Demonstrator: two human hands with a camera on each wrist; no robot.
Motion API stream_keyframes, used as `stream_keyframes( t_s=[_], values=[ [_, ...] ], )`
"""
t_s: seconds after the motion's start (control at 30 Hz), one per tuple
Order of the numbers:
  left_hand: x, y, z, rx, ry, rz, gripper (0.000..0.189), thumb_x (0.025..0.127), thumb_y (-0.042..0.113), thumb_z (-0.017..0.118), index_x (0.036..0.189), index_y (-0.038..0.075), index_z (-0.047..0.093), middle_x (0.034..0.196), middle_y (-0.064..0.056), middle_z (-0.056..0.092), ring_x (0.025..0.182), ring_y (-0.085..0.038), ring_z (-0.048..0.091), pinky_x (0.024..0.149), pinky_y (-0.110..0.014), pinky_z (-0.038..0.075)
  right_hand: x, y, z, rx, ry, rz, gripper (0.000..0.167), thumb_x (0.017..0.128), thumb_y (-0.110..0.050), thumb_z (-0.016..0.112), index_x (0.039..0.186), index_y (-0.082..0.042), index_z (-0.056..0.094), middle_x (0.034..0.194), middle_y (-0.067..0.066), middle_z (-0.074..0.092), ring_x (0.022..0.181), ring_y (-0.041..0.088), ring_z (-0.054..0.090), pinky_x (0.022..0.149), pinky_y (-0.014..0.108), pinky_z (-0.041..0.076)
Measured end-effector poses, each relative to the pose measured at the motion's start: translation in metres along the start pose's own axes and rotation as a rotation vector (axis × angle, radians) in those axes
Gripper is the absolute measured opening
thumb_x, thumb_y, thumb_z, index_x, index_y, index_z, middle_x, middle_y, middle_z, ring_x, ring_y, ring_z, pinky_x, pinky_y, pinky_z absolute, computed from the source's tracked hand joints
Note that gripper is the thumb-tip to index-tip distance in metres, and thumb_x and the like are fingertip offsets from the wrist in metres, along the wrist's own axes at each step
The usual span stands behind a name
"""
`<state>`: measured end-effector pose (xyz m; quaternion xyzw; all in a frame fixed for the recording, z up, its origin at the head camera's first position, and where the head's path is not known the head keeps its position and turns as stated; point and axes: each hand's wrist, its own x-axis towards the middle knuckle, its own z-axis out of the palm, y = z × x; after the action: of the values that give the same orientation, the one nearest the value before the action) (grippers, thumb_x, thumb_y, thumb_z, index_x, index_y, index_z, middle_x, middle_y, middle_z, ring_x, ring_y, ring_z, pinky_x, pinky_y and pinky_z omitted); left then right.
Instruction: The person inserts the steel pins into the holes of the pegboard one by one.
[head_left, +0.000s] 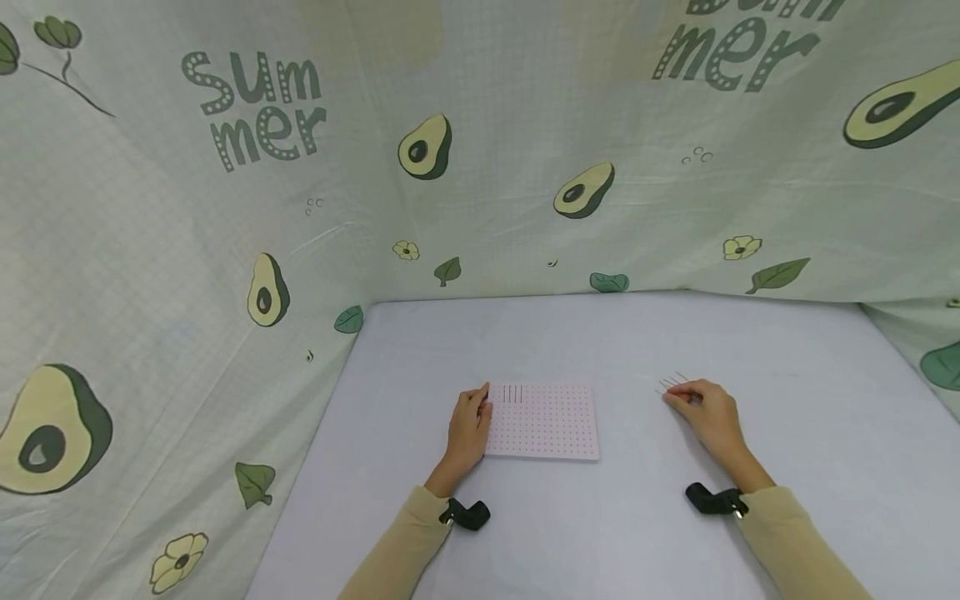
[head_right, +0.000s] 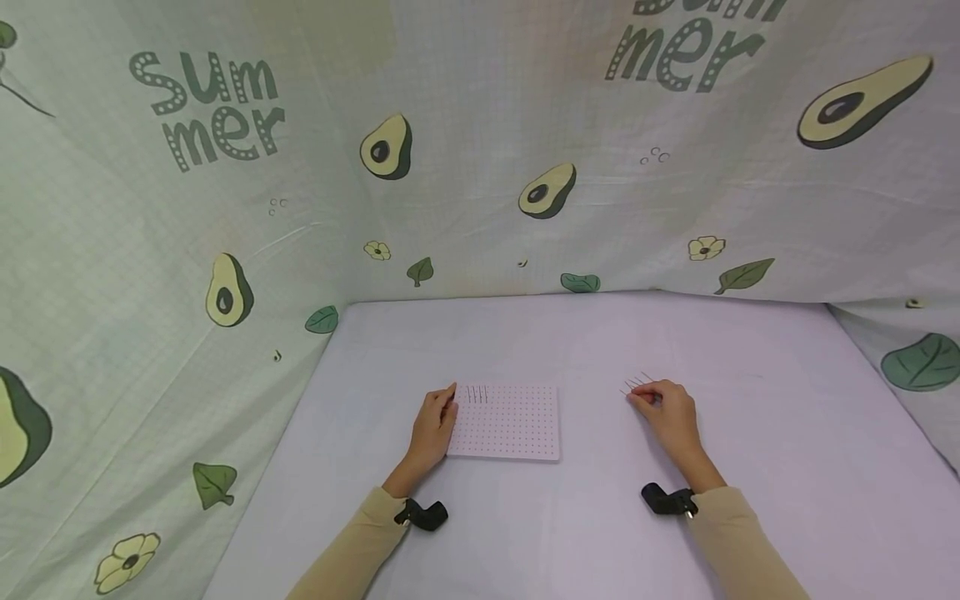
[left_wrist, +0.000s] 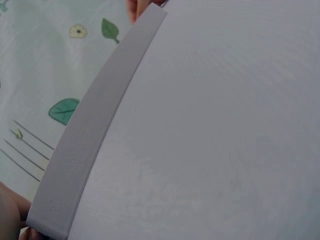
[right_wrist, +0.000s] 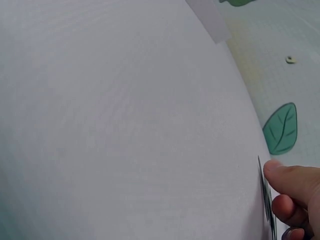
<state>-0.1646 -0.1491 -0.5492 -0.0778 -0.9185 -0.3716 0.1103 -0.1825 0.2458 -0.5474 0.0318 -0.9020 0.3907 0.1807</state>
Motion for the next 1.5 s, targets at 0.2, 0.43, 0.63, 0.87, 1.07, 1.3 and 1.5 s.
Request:
stream_keyframes(
  t_s=[0.2,0.43,0.63,0.87,1.07,1.3,1.5],
  values=[
    [0.0005,0.0008,-0.0005,-0.008,0.007,0.011,0.042,0.104,0.01,0.05,0.144,-0.003,0.048,0.124,-0.018,0.054,0.101,-0.023,0.054,0.087,-0.04,0.046,0.0001,0.0014,0.0004,0.002,0.006,-0.019,0.014,0.083,-0.009,0.081,0.088,0.003,0.076,0.074,0.005,0.061,0.074,0.023,0.05,0.066,0.028,0.034],
    [0.0005,0.0009,-0.001,-0.003,-0.001,0.006,0.042,0.105,0.01,0.05,0.145,-0.003,0.048,0.125,-0.019,0.053,0.103,-0.024,0.054,0.088,-0.041,0.047,0.0006,0.0036,0.0031,-0.001,0.019,-0.037,0.012,0.079,-0.005,0.083,0.083,0.002,0.075,0.071,0.003,0.058,0.068,0.016,0.046,0.062,0.026,0.032],
    [-0.0009,0.0,-0.0025,-0.001,0.001,0.016,0.042,0.105,0.01,0.049,0.144,-0.004,0.047,0.125,-0.019,0.053,0.103,-0.024,0.054,0.088,-0.041,0.047,-0.0004,0.0034,0.0046,-0.009,-0.009,-0.02,0.011,0.081,-0.005,0.081,0.083,0.003,0.074,0.074,0.006,0.06,0.069,0.019,0.046,0.061,0.028,0.033],
    [-0.0021,-0.0011,-0.0025,-0.005,-0.001,0.015,0.042,0.105,0.01,0.049,0.144,-0.004,0.048,0.124,-0.019,0.053,0.103,-0.024,0.055,0.088,-0.041,0.047,-0.0042,-0.0017,0.0037,0.004,-0.067,0.008,0.011,0.086,-0.004,0.077,0.084,0.005,0.07,0.076,0.009,0.059,0.073,0.022,0.045,0.063,0.03,0.033],
    [-0.0024,-0.0005,-0.0035,0.0,0.008,0.027,0.042,0.104,0.01,0.05,0.143,-0.005,0.048,0.123,-0.019,0.054,0.103,-0.025,0.055,0.087,-0.041,0.047,-0.0029,-0.0024,0.0051,0.016,-0.079,-0.007,0.01,0.086,0.0,0.075,0.082,0.006,0.068,0.072,0.008,0.057,0.066,0.017,0.045,0.055,0.026,0.035],
    [-0.0024,0.0003,-0.0016,-0.013,-0.002,0.008,0.042,0.105,0.01,0.049,0.144,-0.005,0.047,0.124,-0.019,0.053,0.103,-0.024,0.054,0.088,-0.041,0.046,-0.001,-0.0042,0.0035,0.018,-0.071,-0.043,0.01,0.086,0.003,0.074,0.081,0.007,0.067,0.069,0.006,0.053,0.065,0.016,0.043,0.056,0.026,0.034],
    [-0.0026,0.0011,-0.0006,-0.011,-0.003,0.011,0.042,0.105,0.01,0.049,0.144,-0.005,0.047,0.124,-0.019,0.053,0.103,-0.025,0.054,0.089,-0.042,0.046,-0.0025,-0.0052,-0.0003,-0.002,-0.048,0.001,0.013,0.086,-0.004,0.077,0.08,0.005,0.069,0.068,0.004,0.054,0.062,0.014,0.043,0.054,0.025,0.034]
  ],
)
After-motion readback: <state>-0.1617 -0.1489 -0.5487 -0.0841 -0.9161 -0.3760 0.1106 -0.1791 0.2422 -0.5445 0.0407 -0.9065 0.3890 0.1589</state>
